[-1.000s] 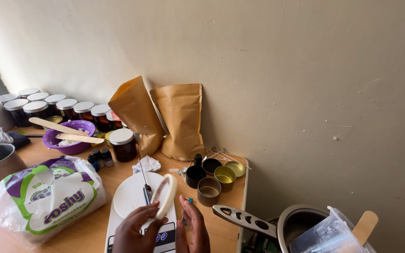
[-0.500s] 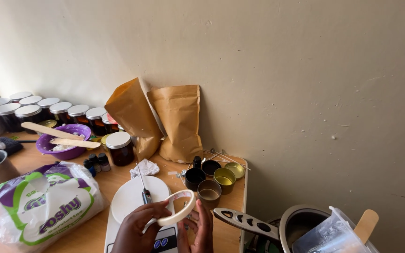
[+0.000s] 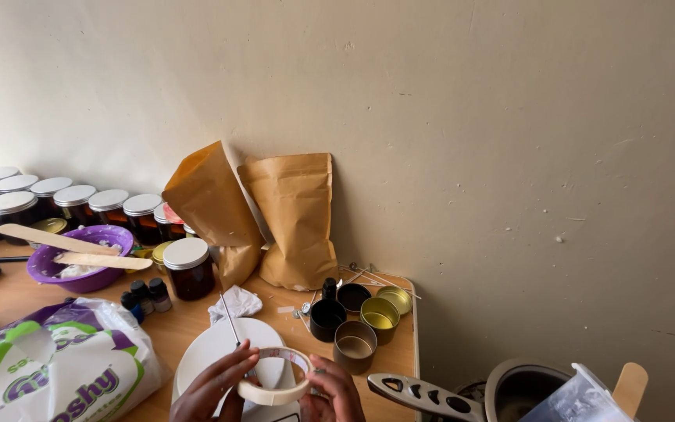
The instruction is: Preparing candle wicks by applying adhesive tape and placing them into metal tins
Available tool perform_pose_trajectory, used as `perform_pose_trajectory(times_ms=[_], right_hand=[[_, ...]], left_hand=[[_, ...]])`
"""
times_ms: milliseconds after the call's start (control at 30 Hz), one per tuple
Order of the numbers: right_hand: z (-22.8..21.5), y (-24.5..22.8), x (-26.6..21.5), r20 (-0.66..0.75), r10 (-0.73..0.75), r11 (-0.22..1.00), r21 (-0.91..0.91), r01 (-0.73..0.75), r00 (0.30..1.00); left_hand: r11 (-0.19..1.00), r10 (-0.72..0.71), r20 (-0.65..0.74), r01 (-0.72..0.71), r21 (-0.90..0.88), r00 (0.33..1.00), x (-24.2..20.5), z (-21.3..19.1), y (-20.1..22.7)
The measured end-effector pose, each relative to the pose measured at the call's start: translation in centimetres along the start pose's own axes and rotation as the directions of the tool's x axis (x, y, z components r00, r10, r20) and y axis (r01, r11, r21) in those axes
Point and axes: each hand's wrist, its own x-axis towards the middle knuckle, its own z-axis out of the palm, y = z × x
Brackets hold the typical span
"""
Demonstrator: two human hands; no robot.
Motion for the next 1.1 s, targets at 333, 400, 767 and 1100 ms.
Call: perform_pose_trajectory(times_ms=[333,400,767,1100], right_hand=[[7.4,-5.2,3.9,-0.288,0.055,0.965,0.260,0.023,0.956],[6.6,-5.1,4.2,-0.216,-0.039,0.974,0.209,0.085,0.976],[5.2,-6.8,5.0,-0.102,-0.214,0.975,0.032,0.218,0.972],[5.8,-6.5,5.0,-0.174,-0.213,0.975,0.017,0.220,0.961]], left_hand=[[0.961,-0.227,-0.346,0.267,0.074,0.910,-0.4,2.7,2.3],[0.977,0.036,-0.209,0.010,0.213,0.977,-0.1,1.6,0.4],[0.899,0.267,-0.375,-0.090,0.428,0.888,-0.8,3.1,-1.8],[0.910,0.300,-0.206,-0.214,0.355,0.932,-1.1,1.1,-3.4]])
